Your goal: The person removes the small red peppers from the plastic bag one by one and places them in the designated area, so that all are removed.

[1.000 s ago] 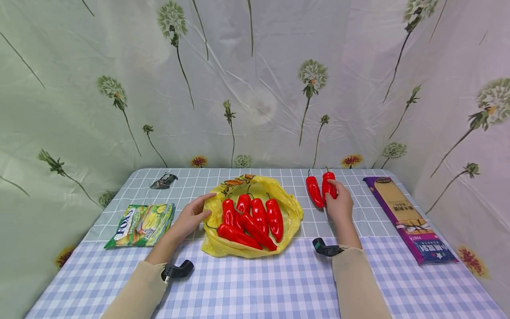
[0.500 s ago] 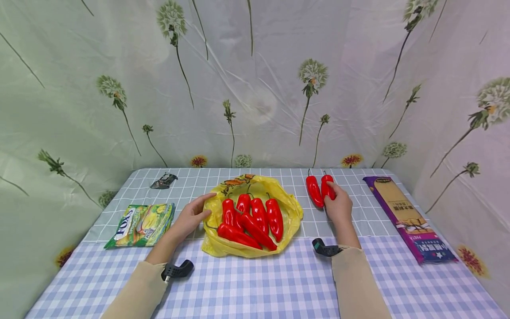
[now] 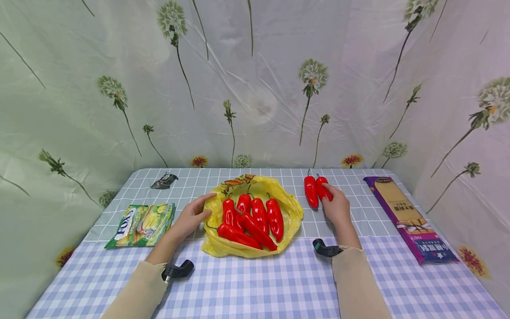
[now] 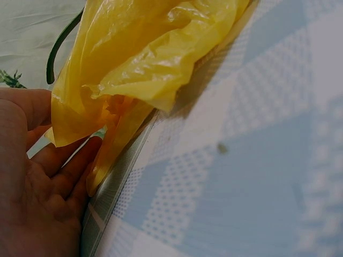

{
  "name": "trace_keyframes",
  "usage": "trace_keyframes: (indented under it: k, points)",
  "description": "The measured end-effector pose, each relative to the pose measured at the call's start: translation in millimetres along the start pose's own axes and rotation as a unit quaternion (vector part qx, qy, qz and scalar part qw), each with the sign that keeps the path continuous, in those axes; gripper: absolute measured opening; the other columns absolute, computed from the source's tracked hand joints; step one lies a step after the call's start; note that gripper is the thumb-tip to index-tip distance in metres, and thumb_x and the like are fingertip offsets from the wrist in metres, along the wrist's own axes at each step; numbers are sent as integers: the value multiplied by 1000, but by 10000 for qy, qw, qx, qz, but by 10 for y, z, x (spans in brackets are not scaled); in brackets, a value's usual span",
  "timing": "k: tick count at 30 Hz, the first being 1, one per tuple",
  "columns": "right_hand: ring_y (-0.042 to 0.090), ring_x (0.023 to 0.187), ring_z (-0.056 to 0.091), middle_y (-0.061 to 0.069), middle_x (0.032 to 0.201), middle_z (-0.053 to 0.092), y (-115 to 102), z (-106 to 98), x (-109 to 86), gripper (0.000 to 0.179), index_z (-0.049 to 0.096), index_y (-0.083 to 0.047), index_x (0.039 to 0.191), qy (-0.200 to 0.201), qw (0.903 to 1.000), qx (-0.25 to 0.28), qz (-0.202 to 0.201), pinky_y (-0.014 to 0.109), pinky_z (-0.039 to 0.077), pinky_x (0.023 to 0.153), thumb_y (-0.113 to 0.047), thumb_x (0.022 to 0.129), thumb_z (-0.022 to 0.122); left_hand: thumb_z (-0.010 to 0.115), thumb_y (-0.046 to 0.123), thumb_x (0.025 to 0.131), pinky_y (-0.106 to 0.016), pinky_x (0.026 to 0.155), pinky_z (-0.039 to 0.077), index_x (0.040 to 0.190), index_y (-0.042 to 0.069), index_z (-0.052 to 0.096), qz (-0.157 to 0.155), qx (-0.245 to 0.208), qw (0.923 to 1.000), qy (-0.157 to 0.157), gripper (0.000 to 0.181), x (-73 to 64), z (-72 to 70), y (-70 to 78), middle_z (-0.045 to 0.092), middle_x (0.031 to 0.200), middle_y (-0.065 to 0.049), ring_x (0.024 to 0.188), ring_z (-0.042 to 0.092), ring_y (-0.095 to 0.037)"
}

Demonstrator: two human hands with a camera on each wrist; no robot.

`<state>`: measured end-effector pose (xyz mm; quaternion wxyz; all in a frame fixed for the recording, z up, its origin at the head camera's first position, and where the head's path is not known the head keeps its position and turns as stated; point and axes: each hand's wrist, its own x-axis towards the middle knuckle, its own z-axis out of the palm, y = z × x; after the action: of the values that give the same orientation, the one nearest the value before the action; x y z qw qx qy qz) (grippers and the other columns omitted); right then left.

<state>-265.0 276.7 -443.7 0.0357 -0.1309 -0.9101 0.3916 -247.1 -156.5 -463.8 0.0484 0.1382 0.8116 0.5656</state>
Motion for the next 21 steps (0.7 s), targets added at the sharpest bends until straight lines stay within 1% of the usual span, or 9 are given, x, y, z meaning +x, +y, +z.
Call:
trace_keyframes:
  k: [5, 9, 17, 21]
  points:
    - [49, 139, 37, 30, 155, 37, 2, 5, -3, 56, 36, -12, 155, -60, 10000, 15, -22, 61, 39, 112, -8, 99, 47, 54, 7, 98, -47, 112, 43, 148, 20, 47, -86, -37, 10000, -5, 52, 3, 6, -6, 44, 156, -12, 134, 51, -31]
    - [48, 138, 38, 28, 155, 37, -12, 14, -18, 56, 38, -13, 154, -55, 9999, 96, -11, 59, 40, 111, -9, 99, 47, 54, 7, 98, -47, 112, 42, 148, 19, 47, -76, -48, 10000, 5, 52, 6, 9, -3, 45, 155, -13, 133, 52, -32]
    - [47, 136, 42, 29, 153, 40, -43, 8, -20, 52, 44, -10, 151, -14, 9999, 163, -50, 56, 44, 109, -14, 99, 47, 54, 7, 98, -49, 113, 42, 149, 19, 47, -29, -18, 10000, -6, 52, 4, 5, -2, 44, 156, -13, 135, 51, -33]
    - [47, 138, 40, 28, 153, 40, -58, -4, -25, 51, 45, -10, 150, 42, 9999, 152, -28, 55, 45, 109, -16, 99, 46, 54, 7, 98, -46, 111, 43, 148, 19, 47, -32, -12, 10000, 6, 52, -4, 0, 10, 45, 155, -13, 134, 52, -32]
